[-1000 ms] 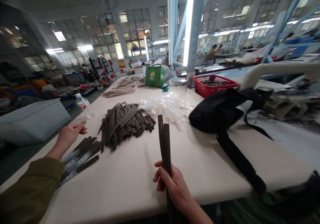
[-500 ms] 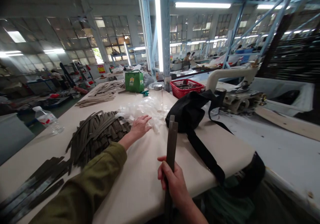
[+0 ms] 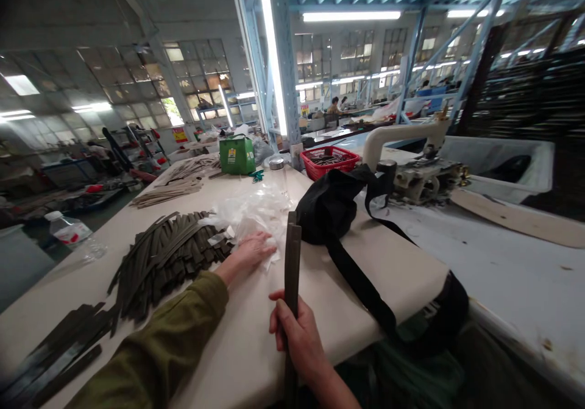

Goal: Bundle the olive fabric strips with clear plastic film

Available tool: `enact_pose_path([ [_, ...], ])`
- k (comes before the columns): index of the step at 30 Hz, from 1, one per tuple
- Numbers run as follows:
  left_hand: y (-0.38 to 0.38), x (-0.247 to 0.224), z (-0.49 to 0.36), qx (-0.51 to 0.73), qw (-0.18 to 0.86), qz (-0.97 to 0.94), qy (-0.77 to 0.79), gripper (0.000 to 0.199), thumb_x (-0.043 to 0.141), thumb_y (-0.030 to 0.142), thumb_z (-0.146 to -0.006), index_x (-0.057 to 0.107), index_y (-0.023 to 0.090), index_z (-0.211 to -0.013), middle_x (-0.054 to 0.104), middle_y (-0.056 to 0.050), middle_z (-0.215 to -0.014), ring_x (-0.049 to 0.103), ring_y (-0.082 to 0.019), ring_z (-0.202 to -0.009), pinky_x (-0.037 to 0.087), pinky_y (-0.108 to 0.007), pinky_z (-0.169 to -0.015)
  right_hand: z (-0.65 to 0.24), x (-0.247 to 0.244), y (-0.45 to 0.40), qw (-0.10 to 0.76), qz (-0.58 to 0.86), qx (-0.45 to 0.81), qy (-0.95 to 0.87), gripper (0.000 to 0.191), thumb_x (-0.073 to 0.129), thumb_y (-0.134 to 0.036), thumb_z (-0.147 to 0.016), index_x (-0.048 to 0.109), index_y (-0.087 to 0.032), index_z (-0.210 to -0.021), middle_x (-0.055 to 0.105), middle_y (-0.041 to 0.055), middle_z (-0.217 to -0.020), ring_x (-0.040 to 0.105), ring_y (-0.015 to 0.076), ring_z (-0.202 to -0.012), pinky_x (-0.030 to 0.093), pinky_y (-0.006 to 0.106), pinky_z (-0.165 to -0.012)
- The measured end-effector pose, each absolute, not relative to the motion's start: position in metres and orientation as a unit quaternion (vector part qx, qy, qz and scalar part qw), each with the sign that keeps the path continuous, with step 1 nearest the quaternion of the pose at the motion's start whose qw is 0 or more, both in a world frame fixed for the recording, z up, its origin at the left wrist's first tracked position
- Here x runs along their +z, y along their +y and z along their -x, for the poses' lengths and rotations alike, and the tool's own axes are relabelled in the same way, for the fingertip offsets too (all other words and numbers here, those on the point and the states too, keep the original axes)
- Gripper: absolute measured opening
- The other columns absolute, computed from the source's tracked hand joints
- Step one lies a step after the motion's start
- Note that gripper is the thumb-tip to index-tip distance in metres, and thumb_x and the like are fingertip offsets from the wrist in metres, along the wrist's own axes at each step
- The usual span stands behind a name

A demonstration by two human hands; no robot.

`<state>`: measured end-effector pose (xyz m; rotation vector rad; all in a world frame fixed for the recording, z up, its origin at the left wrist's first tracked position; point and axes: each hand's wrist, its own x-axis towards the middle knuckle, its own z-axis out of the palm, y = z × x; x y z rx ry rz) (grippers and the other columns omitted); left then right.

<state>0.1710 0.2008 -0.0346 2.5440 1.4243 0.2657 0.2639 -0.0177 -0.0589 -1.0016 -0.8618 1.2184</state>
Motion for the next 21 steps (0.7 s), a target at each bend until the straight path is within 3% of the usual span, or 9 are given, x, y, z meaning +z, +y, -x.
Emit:
enact_pose_path([
  [3,0.167,-0.033,-0.14,0.092,0.117,-0.876,0.459,0.036,0.056,0.044,-0.083,0.068,0.029,-0.113,0.063,-0.004,-0.126,0.058,-0.023,-0.112,0.039,-0.033,-0.1,-0.264,-0.056,-0.019,0.624,0.43,0.527,-0.385,0.036,0.055,-0.051,-0.087,0.056,-0.017,-0.1,0.056,-0.0035,-0.06,0.043,0.0067,-0.038,0.028,0.02,-0.039],
  [6,0.136,-0.026,-0.104,0.133,0.089,-0.873,0.461,0.028,0.05,0.038,-0.088,0.072,0.031,-0.104,0.063,-0.002,-0.126,0.049,-0.025,-0.124,0.028,-0.042,-0.109,-0.263,-0.055,-0.021,0.623,0.426,0.523,-0.395,0.036,0.055,-0.051,-0.088,0.055,-0.017,-0.101,0.057,-0.0035,-0.061,0.044,0.0075,-0.039,0.03,0.02,-0.04],
  [9,0.111,-0.013,-0.072,0.202,0.014,-0.859,0.47,0.032,0.046,0.034,-0.091,0.067,0.031,-0.115,0.063,-0.003,-0.128,0.042,-0.027,-0.13,0.022,-0.05,-0.111,-0.263,-0.055,-0.021,0.623,0.432,0.512,-0.404,0.036,0.055,-0.05,-0.088,0.055,-0.017,-0.102,0.057,-0.0032,-0.062,0.045,0.0076,-0.04,0.031,0.021,-0.04],
  [11,0.099,-0.004,-0.054,0.233,-0.02,-0.838,0.493,0.038,0.039,0.033,-0.094,0.061,0.026,-0.124,0.065,-0.007,-0.124,0.05,-0.026,-0.124,0.027,-0.048,-0.109,-0.263,-0.055,-0.02,0.623,0.438,0.502,-0.411,0.036,0.056,-0.05,-0.088,0.056,-0.017,-0.1,0.058,-0.0027,-0.062,0.043,0.0076,-0.039,0.03,0.021,-0.039],
  [14,0.079,0.0,-0.033,0.269,-0.023,-0.796,0.542,0.041,0.035,0.036,-0.095,0.066,0.019,-0.117,0.073,-0.01,-0.103,0.064,-0.025,-0.101,0.041,-0.042,-0.099,-0.261,-0.05,-0.017,0.626,0.447,0.494,-0.405,0.036,0.058,-0.05,-0.085,0.058,-0.016,-0.096,0.059,-0.0022,-0.061,0.037,0.0067,-0.036,0.026,0.02,-0.035],
  [17,0.054,-0.007,-0.022,0.336,0.005,-0.768,0.546,0.036,0.043,0.041,-0.092,0.072,0.023,-0.1,0.074,-0.007,-0.095,0.066,-0.024,-0.095,0.048,-0.037,-0.091,-0.253,-0.038,-0.017,0.612,0.452,0.509,-0.403,0.036,0.061,-0.05,-0.083,0.061,-0.015,-0.09,0.062,-0.0007,-0.061,0.031,0.0053,-0.035,0.03,0.021,-0.034],
  [21,0.014,-0.015,-0.016,0.437,0.061,-0.732,0.518,0.025,0.053,0.04,-0.089,0.071,0.025,-0.095,0.074,-0.004,-0.096,0.067,-0.021,-0.091,0.051,-0.035,-0.087,-0.232,-0.017,-0.023,0.563,0.451,0.528,-0.447,0.036,0.061,-0.049,-0.082,0.066,-0.013,-0.087,0.068,0.0037,-0.069,0.037,0.0057,-0.038,0.037,0.021,-0.036],
])
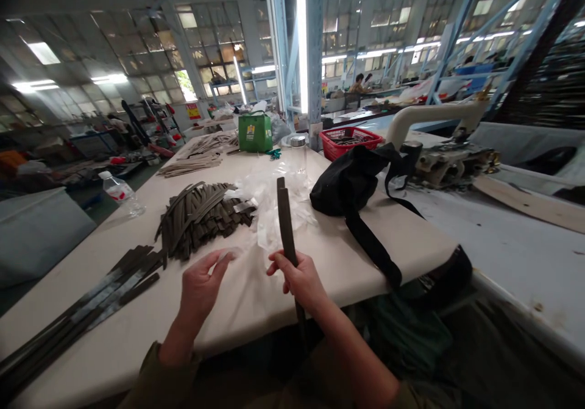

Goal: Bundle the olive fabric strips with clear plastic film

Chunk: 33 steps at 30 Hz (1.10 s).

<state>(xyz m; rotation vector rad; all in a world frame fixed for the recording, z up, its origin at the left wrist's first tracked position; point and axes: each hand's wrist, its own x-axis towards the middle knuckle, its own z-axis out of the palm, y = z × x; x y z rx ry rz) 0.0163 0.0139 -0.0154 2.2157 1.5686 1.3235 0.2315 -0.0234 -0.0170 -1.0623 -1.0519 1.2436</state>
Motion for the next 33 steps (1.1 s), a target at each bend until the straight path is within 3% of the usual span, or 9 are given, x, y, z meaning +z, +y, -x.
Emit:
enact_pose_path([
  [4,-0.014,-0.011,-0.01,0.479,0.029,-0.756,0.446,0.016,0.056,0.028,-0.087,0.07,0.026,-0.096,0.075,-0.001,-0.089,0.067,-0.018,-0.084,0.047,-0.04,-0.096,-0.207,-0.008,-0.029,0.494,0.454,0.562,-0.483,0.036,0.059,-0.048,-0.083,0.068,-0.013,-0.087,0.072,0.0059,-0.073,0.04,0.0067,-0.04,0.038,0.019,-0.036],
  [10,-0.027,-0.01,-0.003,0.437,-0.02,-0.834,0.336,0.026,0.058,0.013,-0.084,0.068,0.029,-0.103,0.074,0.002,-0.088,0.067,-0.014,-0.08,0.04,-0.041,-0.103,-0.183,-0.013,-0.012,0.454,0.433,0.643,-0.439,0.042,0.055,-0.054,-0.083,0.066,-0.013,-0.085,0.071,0.0044,-0.071,0.028,0.0023,-0.033,0.037,0.019,-0.034],
  [15,-0.034,-0.027,0.001,0.438,0.009,-0.831,0.344,0.028,0.056,0.015,-0.084,0.067,0.029,-0.106,0.075,0.001,-0.089,0.068,-0.015,-0.079,0.042,-0.04,-0.101,-0.178,-0.004,0.008,0.494,0.449,0.603,-0.436,0.019,0.069,-0.033,-0.071,0.061,-0.015,-0.069,0.066,0.0002,-0.062,0.034,0.0038,-0.038,0.036,0.018,-0.037],
  [19,-0.04,-0.034,0.001,0.458,0.153,-0.747,0.457,0.029,0.058,0.026,-0.083,0.066,0.026,-0.111,0.074,-0.002,-0.092,0.068,-0.018,-0.083,0.05,-0.035,-0.087,-0.179,0.011,0.018,0.53,0.436,0.563,-0.461,0.017,0.068,-0.031,-0.068,0.06,-0.016,-0.068,0.063,-0.0018,-0.061,0.042,0.0064,-0.044,0.038,0.019,-0.039],
  [23,-0.043,-0.032,-0.006,0.434,0.43,-0.598,0.518,0.052,0.066,0.036,-0.076,0.057,0.019,-0.125,0.071,0.0,-0.071,0.065,-0.017,-0.068,0.05,-0.028,-0.068,-0.18,0.028,0.026,0.55,0.41,0.538,-0.49,0.019,0.068,-0.034,-0.069,0.06,-0.017,-0.071,0.062,-0.0026,-0.062,0.044,0.0067,-0.046,0.041,0.02,-0.041],
  [27,-0.047,-0.031,-0.016,0.395,0.629,-0.492,0.454,0.041,0.074,0.036,-0.068,0.069,0.014,-0.102,0.07,-0.002,-0.065,0.063,-0.015,-0.063,0.047,-0.026,-0.068,-0.176,0.04,0.035,0.553,0.397,0.514,-0.522,0.018,0.065,-0.034,-0.071,0.06,-0.017,-0.071,0.062,-0.0021,-0.064,0.049,0.0085,-0.052,0.042,0.019,-0.042],
  [30,-0.052,-0.03,-0.024,0.359,0.7,-0.453,0.419,0.025,0.076,0.035,-0.067,0.072,0.014,-0.08,0.07,-0.003,-0.065,0.062,-0.014,-0.061,0.047,-0.024,-0.067,-0.166,0.041,0.041,0.532,0.396,0.505,-0.552,0.014,0.065,-0.03,-0.071,0.06,-0.017,-0.071,0.063,-0.0015,-0.064,0.052,0.0097,-0.055,0.041,0.017,-0.041],
  [33,-0.057,-0.028,-0.029,0.325,0.73,-0.446,0.404,0.023,0.074,0.035,-0.071,0.073,0.012,-0.075,0.073,-0.007,-0.072,0.066,-0.017,-0.068,0.049,-0.028,-0.073,-0.154,0.038,0.046,0.501,0.403,0.504,-0.577,0.01,0.063,-0.026,-0.072,0.06,-0.016,-0.071,0.065,-0.0003,-0.064,0.054,0.0104,-0.055,0.041,0.016,-0.038],
])
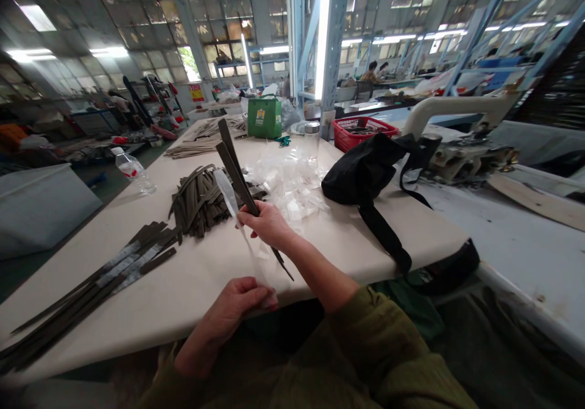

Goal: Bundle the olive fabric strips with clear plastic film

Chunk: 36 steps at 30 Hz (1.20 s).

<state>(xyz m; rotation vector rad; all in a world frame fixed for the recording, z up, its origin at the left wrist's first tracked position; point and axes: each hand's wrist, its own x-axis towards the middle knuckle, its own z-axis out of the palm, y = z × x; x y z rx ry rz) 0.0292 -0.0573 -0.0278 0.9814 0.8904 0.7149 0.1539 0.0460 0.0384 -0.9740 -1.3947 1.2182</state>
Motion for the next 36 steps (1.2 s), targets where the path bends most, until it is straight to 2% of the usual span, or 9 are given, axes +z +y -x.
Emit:
enact_pose_path([
  [4,-0.057,-0.024,-0.03,0.346,0.722,-0.439,0.409,0.025,0.075,0.034,-0.071,0.075,0.01,-0.076,0.075,-0.01,-0.078,0.067,-0.018,-0.075,0.05,-0.029,-0.08,-0.149,0.04,0.044,0.479,0.421,0.5,-0.586,0.012,0.059,-0.029,-0.079,0.06,-0.017,-0.08,0.067,0.0004,-0.068,0.054,0.0099,-0.054,0.042,0.014,-0.036],
  [9,-0.039,-0.022,-0.014,0.542,0.699,-0.268,0.382,0.027,0.085,0.032,-0.057,0.069,0.013,-0.066,0.069,-0.002,-0.066,0.064,-0.011,-0.065,0.053,-0.026,-0.074,-0.172,0.041,0.008,0.437,0.442,0.491,-0.611,0.027,0.041,-0.042,-0.094,0.054,-0.019,-0.1,0.071,0.001,-0.081,0.041,0.0051,-0.037,0.047,0.019,-0.038],
  [13,-0.027,-0.017,0.002,0.628,0.667,-0.2,0.347,0.031,0.087,0.033,-0.055,0.064,0.013,-0.062,0.064,0.002,-0.06,0.061,-0.009,-0.058,0.053,-0.023,-0.067,-0.192,0.018,-0.039,0.378,0.446,0.52,-0.623,0.034,0.036,-0.042,-0.096,0.056,-0.017,-0.089,0.07,0.0031,-0.083,0.044,0.0049,-0.038,0.047,0.021,-0.045],
  [15,-0.023,-0.016,0.005,0.651,0.654,-0.177,0.341,0.032,0.087,0.034,-0.054,0.064,0.014,-0.064,0.066,0.001,-0.061,0.062,-0.009,-0.059,0.054,-0.024,-0.068,-0.198,-0.001,-0.06,0.353,0.452,0.537,-0.619,0.038,0.035,-0.044,-0.097,0.057,-0.016,-0.083,0.068,0.0019,-0.076,0.044,0.0053,-0.039,0.044,0.02,-0.044],
  [19,-0.018,-0.016,0.004,0.664,0.645,-0.143,0.35,0.035,0.089,0.034,-0.05,0.066,0.013,-0.067,0.072,-0.003,-0.07,0.067,-0.012,-0.066,0.055,-0.026,-0.072,-0.202,-0.033,-0.089,0.316,0.487,0.526,-0.622,0.042,0.034,-0.046,-0.097,0.059,-0.016,-0.079,0.061,0.0,-0.065,0.048,0.0092,-0.047,0.037,0.018,-0.042],
  [26,-0.018,-0.014,-0.004,0.66,0.639,-0.177,0.352,0.033,0.087,0.036,-0.053,0.069,0.014,-0.068,0.073,-0.004,-0.075,0.068,-0.013,-0.071,0.054,-0.025,-0.073,-0.199,-0.043,-0.097,0.31,0.504,0.42,-0.688,0.038,0.044,-0.041,-0.094,0.059,-0.016,-0.069,0.054,-0.001,-0.059,0.049,0.0105,-0.05,0.038,0.02,-0.048],
  [32,-0.025,-0.02,-0.015,0.643,0.646,-0.202,0.358,0.03,0.086,0.035,-0.056,0.069,0.014,-0.068,0.073,-0.004,-0.073,0.067,-0.013,-0.069,0.054,-0.025,-0.075,-0.192,-0.046,-0.088,0.301,0.507,0.45,-0.67,0.037,0.045,-0.041,-0.093,0.06,-0.016,-0.07,0.056,-0.0004,-0.059,0.049,0.0096,-0.045,0.037,0.019,-0.044],
  [36,-0.028,-0.027,-0.016,0.619,0.652,-0.248,0.361,0.025,0.084,0.032,-0.06,0.071,0.013,-0.07,0.073,-0.005,-0.073,0.067,-0.013,-0.072,0.053,-0.026,-0.076,-0.188,-0.041,-0.083,0.309,0.5,0.515,-0.624,0.037,0.043,-0.043,-0.093,0.061,-0.015,-0.079,0.059,0.0,-0.063,0.048,0.0085,-0.042,0.037,0.018,-0.04],
])
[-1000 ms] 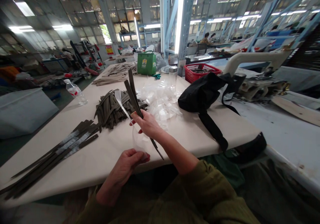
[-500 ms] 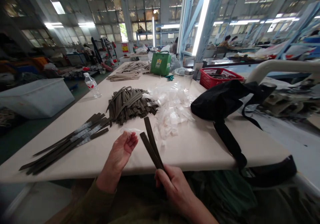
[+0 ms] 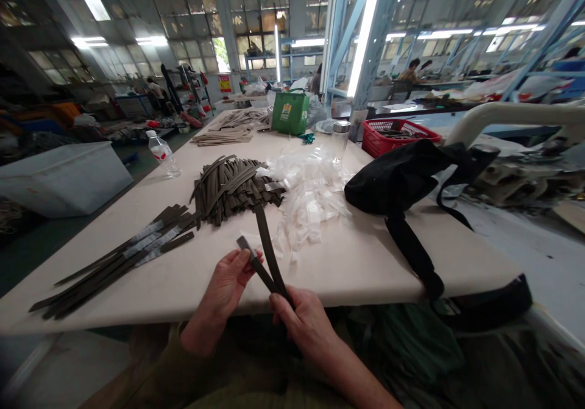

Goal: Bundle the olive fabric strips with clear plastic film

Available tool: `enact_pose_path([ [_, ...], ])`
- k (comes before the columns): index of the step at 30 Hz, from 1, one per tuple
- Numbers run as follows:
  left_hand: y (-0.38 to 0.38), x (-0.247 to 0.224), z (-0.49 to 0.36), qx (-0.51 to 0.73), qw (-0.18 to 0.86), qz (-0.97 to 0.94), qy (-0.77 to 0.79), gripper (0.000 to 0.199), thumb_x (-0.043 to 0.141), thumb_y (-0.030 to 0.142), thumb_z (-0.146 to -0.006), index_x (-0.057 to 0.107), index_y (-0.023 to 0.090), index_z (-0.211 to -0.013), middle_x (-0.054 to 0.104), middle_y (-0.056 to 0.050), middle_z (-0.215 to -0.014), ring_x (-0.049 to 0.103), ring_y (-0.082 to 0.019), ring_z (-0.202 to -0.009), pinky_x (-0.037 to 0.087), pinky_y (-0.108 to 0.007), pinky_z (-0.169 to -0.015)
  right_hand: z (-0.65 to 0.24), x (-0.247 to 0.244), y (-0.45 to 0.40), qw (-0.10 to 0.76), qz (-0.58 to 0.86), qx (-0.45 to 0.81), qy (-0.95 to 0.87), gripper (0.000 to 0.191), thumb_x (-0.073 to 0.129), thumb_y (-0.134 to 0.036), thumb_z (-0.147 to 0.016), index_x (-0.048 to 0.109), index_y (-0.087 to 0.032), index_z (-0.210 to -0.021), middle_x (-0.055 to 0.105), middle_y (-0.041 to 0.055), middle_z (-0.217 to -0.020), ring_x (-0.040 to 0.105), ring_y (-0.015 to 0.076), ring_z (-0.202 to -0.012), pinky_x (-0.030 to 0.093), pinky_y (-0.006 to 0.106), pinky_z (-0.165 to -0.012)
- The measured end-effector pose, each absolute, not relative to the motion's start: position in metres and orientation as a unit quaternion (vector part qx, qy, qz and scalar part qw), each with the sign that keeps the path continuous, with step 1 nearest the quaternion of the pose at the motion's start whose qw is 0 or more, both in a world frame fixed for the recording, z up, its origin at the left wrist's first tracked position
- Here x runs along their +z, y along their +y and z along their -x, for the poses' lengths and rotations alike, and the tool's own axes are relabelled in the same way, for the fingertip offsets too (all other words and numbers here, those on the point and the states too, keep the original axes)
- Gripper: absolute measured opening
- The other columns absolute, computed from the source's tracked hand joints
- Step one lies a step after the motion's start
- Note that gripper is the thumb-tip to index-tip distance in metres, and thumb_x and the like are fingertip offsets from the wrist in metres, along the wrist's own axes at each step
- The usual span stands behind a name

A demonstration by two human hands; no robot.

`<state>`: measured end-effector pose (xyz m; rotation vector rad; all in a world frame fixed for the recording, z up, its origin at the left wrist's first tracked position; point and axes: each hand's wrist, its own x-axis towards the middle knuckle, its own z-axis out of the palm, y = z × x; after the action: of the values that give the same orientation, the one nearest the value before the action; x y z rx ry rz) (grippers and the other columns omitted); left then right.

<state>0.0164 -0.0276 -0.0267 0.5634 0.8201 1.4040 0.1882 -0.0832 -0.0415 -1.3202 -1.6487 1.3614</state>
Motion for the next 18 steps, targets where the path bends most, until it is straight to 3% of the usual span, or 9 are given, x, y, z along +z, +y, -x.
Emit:
enact_pose_path([
  [3,-0.022,-0.024,-0.008,0.639,0.625,-0.251,0.371,0.025,0.084,0.032,-0.06,0.071,0.013,-0.069,0.073,-0.005,-0.073,0.066,-0.014,-0.071,0.053,-0.027,-0.078,-0.19,-0.039,-0.085,0.303,0.463,0.55,-0.625,0.034,0.043,-0.044,-0.094,0.06,-0.016,-0.087,0.063,0.0011,-0.072,0.05,0.0079,-0.043,0.038,0.018,-0.04],
  [6,-0.022,-0.021,-0.003,0.661,0.594,-0.245,0.387,0.028,0.084,0.035,-0.058,0.071,0.013,-0.068,0.073,-0.005,-0.074,0.066,-0.015,-0.072,0.052,-0.028,-0.079,-0.194,-0.038,-0.088,0.298,0.459,0.518,-0.658,0.033,0.041,-0.043,-0.095,0.059,-0.016,-0.085,0.062,0.0004,-0.068,0.053,0.0092,-0.044,0.04,0.019,-0.043],
  [12,-0.041,-0.029,-0.029,0.508,0.655,-0.403,0.388,0.022,0.075,0.032,-0.071,0.073,0.011,-0.072,0.07,-0.005,-0.068,0.061,-0.015,-0.066,0.047,-0.025,-0.068,-0.191,-0.025,-0.078,0.339,0.478,0.435,-0.684,0.028,0.039,-0.038,-0.096,0.056,-0.018,-0.088,0.06,-0.0022,-0.06,0.055,0.011,-0.044,0.044,0.022,-0.048],
  [16,-0.033,-0.022,-0.028,0.612,0.627,-0.33,0.351,0.03,0.074,0.036,-0.072,0.074,0.015,-0.093,0.073,-0.007,-0.089,0.064,-0.017,-0.08,0.049,-0.028,-0.077,-0.186,-0.024,-0.076,0.326,0.477,0.436,-0.69,0.029,0.038,-0.037,-0.096,0.054,-0.018,-0.081,0.06,-0.0017,-0.06,0.055,0.0114,-0.045,0.043,0.021,-0.048],
  [18,-0.033,-0.02,-0.028,0.639,0.615,-0.293,0.357,0.028,0.077,0.036,-0.068,0.074,0.015,-0.087,0.073,-0.006,-0.085,0.064,-0.016,-0.078,0.049,-0.027,-0.077,-0.184,-0.026,-0.076,0.32,0.474,0.432,-0.697,0.03,0.038,-0.037,-0.096,0.054,-0.018,-0.079,0.06,-0.0014,-0.059,0.056,0.0116,-0.045,0.043,0.022,-0.048],
])
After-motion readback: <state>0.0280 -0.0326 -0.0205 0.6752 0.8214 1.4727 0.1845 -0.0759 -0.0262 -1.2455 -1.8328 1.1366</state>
